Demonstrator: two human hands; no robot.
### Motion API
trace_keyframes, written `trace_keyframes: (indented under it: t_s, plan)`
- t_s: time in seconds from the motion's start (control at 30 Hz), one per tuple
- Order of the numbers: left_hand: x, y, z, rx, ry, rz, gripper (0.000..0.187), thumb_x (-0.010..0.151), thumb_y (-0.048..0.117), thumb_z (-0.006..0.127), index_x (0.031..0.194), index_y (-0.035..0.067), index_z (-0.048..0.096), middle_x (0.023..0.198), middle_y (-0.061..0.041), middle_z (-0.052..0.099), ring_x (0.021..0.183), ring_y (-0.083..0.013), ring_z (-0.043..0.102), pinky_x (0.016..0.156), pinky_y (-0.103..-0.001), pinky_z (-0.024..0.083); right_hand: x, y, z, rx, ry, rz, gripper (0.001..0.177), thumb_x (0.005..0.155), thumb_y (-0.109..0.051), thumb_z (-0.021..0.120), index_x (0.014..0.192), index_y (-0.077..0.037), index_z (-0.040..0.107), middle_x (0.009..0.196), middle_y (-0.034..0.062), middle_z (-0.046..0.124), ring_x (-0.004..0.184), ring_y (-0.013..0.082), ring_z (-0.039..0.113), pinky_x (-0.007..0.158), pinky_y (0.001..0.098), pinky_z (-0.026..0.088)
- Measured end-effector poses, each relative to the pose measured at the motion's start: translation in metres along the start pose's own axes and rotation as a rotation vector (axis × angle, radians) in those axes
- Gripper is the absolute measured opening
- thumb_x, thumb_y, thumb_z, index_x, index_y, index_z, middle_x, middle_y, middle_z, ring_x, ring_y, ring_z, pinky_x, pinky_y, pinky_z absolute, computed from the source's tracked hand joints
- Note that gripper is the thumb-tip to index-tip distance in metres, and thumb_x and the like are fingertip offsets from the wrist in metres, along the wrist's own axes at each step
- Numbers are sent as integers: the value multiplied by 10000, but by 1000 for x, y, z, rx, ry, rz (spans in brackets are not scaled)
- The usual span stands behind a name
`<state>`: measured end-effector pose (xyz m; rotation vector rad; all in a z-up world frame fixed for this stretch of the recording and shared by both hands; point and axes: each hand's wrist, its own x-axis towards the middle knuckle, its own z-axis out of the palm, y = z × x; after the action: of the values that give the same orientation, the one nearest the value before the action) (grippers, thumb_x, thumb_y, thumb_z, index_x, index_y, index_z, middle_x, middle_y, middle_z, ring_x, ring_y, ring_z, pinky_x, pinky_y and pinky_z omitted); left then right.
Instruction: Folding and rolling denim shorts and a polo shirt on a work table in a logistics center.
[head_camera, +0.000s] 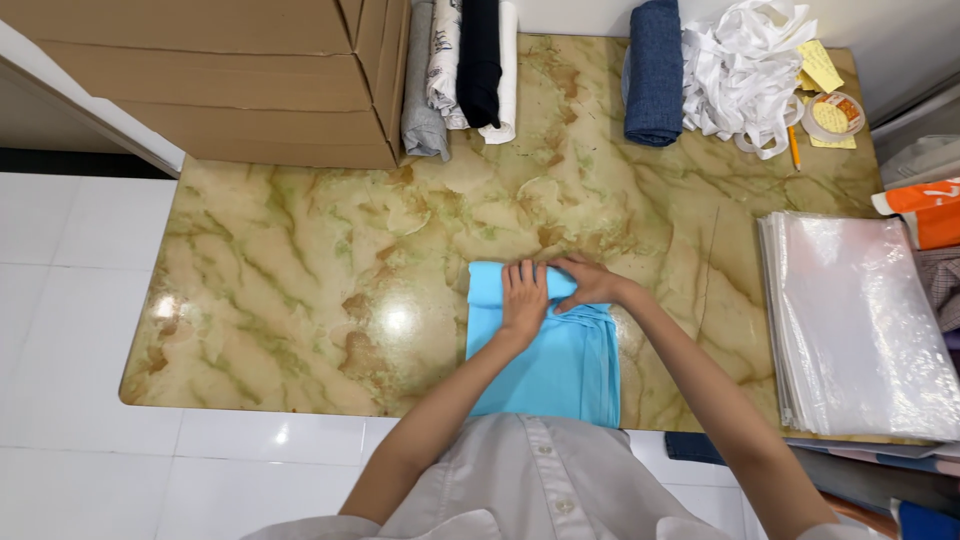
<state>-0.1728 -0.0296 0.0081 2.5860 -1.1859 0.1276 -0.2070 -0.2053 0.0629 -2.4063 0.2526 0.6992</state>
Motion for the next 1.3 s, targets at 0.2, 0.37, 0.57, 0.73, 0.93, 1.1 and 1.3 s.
trace_keyframes:
  t_s: [0.2,0.37,0.57,0.73,0.93,1.1,1.3]
  plan:
    - [36,-57,10,-490,-523,90,926,744,335,879,1492,161,361,1467,-152,418,1429,-387,360,1225,-555,118,2,-4,20,-356,239,-160,731,791,-407,826,1384,-185,460,1241,166,568,1120,409,663,962,513,529]
    - [46,-92,-10,-139,-609,130,861,650,421,918,1401,222,546,1293,-153,598,1237,-389,590,1068,-559,394,23,42,65,-712,596,-320,574,776,-251,749,1282,-198,484,1108,47,503,1064,278,611,846,393,507]
    - [2,-82,6,95,8,281,400,823,309,746,1156,216,545,1043,-73,550,963,-287,611,842,-454,439,-33,-26,6,-157,61,-103,916,719,-628,778,1459,-228,417,1345,159,567,1266,445,563,1044,601,437]
    - [-22,-61,-19,235,427,362,91,965,151,597,925,156,515,858,-34,427,735,-221,516,712,-377,423,-33,-33,10,-83,-90,-62,737,731,-528,782,1341,-189,546,1295,167,671,1235,431,604,1048,577,478]
    - [11,-69,-49,-93,-641,198,777,614,306,870,1293,142,529,1271,-133,449,1225,-368,501,948,-539,462,-27,-4,59,-564,332,-199,629,782,-382,792,1304,-179,505,1147,72,654,1104,330,676,873,455,574]
    - [19,-71,3,103,-180,296,777,660,237,927,1271,137,458,1132,-112,612,1100,-313,616,940,-527,446,2,42,72,-852,851,-341,708,609,-386,860,1221,-198,559,1179,34,533,1053,270,595,830,406,481]
    - [44,-64,2,315,594,378,70,977,60,546,969,130,549,837,-67,458,791,-247,525,750,-422,458,-20,-9,-22,-45,136,33,844,756,-539,761,1478,-255,429,1489,151,504,1395,403,470,1150,562,371]
